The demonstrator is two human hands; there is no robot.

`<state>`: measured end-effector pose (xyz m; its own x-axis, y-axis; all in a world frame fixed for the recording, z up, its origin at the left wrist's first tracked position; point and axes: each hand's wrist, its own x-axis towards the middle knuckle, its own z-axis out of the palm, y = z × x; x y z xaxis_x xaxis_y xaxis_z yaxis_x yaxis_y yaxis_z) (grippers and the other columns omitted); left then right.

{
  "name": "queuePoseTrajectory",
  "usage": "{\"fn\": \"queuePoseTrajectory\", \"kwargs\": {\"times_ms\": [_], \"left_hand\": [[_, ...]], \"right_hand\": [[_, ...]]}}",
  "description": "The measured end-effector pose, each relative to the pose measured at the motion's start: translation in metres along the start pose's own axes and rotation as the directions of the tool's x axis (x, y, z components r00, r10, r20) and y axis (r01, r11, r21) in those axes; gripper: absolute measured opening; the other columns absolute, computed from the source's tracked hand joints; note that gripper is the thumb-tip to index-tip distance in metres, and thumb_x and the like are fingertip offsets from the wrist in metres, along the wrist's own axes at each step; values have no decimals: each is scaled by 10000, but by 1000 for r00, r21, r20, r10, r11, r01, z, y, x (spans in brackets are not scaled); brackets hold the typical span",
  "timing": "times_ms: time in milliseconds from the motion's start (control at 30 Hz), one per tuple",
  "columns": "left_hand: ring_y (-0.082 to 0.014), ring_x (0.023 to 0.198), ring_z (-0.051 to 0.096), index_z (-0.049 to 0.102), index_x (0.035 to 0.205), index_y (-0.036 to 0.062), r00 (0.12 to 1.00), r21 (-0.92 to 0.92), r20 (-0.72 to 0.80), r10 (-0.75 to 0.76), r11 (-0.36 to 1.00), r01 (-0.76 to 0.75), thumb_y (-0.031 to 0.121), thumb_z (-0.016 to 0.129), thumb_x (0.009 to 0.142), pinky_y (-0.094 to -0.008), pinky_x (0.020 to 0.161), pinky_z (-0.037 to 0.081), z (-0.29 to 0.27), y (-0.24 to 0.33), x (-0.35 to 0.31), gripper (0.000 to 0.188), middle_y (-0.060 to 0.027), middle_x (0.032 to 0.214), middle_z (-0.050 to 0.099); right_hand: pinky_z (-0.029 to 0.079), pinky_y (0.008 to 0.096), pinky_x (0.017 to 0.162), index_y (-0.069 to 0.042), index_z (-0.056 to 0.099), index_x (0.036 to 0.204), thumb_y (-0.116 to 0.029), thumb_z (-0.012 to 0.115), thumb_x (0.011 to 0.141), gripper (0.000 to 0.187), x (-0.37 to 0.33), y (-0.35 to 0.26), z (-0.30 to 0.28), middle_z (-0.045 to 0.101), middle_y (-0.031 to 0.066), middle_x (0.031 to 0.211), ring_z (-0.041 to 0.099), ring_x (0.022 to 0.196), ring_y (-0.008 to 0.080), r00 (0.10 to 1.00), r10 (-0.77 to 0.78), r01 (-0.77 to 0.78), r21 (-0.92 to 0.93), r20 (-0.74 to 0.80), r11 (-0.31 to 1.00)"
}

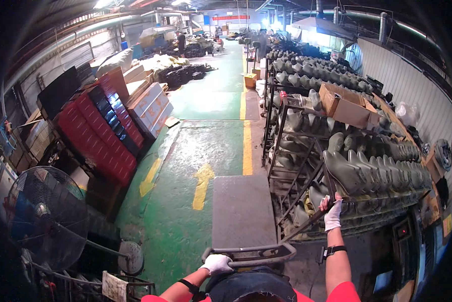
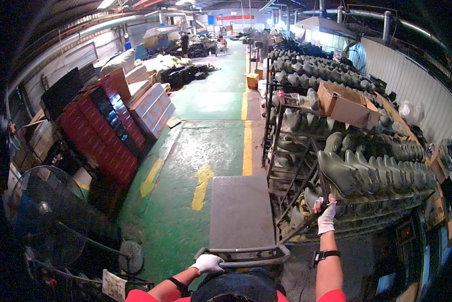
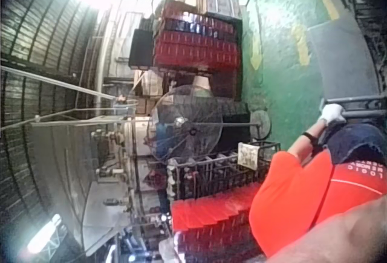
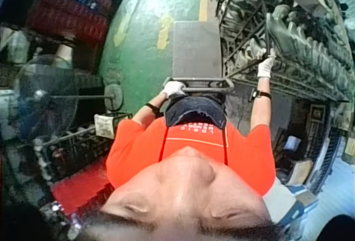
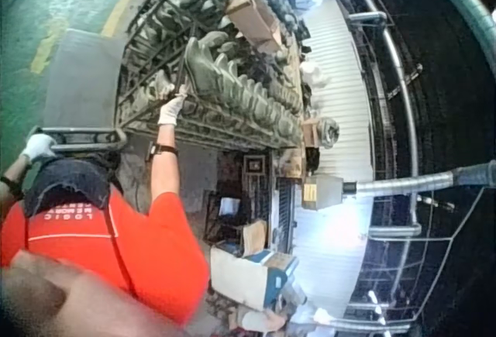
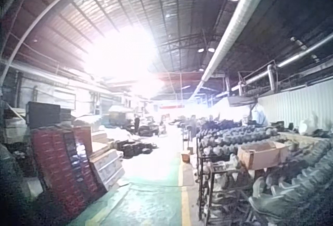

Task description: Moving a heavy metal rack filled with shoe lasts across a factory floor.

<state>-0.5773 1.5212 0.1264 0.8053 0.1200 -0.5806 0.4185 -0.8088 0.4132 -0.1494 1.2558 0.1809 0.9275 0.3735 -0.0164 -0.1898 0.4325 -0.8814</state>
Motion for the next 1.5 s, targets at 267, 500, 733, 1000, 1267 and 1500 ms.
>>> {"fn": "queuePoseTrajectory", "kwargs": {"times_ms": [267,500,733,1000,1267,1500], "left_hand": [[-331,869,695,746,1009,220,999,-2,-8,45,999,-45,481,638,753,-453,766,522,15,3,-14,381,-114,911,728],[-328,890,696,738,1049,228,999,-34,-34,37,999,-38,486,629,774,-459,770,518,29,-5,-14,392,-114,935,727],[-319,943,696,721,1131,231,999,-7,34,21,1000,-21,479,630,795,-440,801,526,20,-4,-10,427,-117,1001,727],[-335,937,694,720,1141,218,998,-59,55,42,997,-39,440,624,809,-443,810,526,9,-5,-1,411,-135,999,723],[-325,897,694,722,1119,253,990,-26,116,74,997,-72,449,621,797,-442,810,528,-15,-5,16,391,-115,953,726],[-335,887,692,728,1103,231,981,-31,156,113,994,-109,449,622,797,-449,806,529,-28,-8,28,390,-126,931,724]], "right_hand": [[327,343,476,-95,414,533,-652,389,916,676,-1,-2,-6,351,39,462,372,433,217,1000,-3,3,21,15,1000],[331,342,480,-105,396,533,-652,395,910,664,-4,-3,-1,349,35,455,378,421,219,1000,-24,24,-6,4,1000],[327,329,489,-110,398,534,-642,404,916,654,-12,-8,10,346,30,456,371,421,208,999,-29,28,11,18,1000],[301,327,477,-116,386,531,-646,394,926,661,-14,-8,12,331,19,454,337,419,192,999,-45,45,24,0,999],[284,321,491,-110,377,513,-677,386,909,691,-16,-9,11,322,17,457,317,425,185,999,-37,37,-17,-8,999],[288,323,511,-105,371,522,-676,364,916,694,-16,-11,6,317,18,467,329,456,182,997,-39,41,-36,66,999]]}}
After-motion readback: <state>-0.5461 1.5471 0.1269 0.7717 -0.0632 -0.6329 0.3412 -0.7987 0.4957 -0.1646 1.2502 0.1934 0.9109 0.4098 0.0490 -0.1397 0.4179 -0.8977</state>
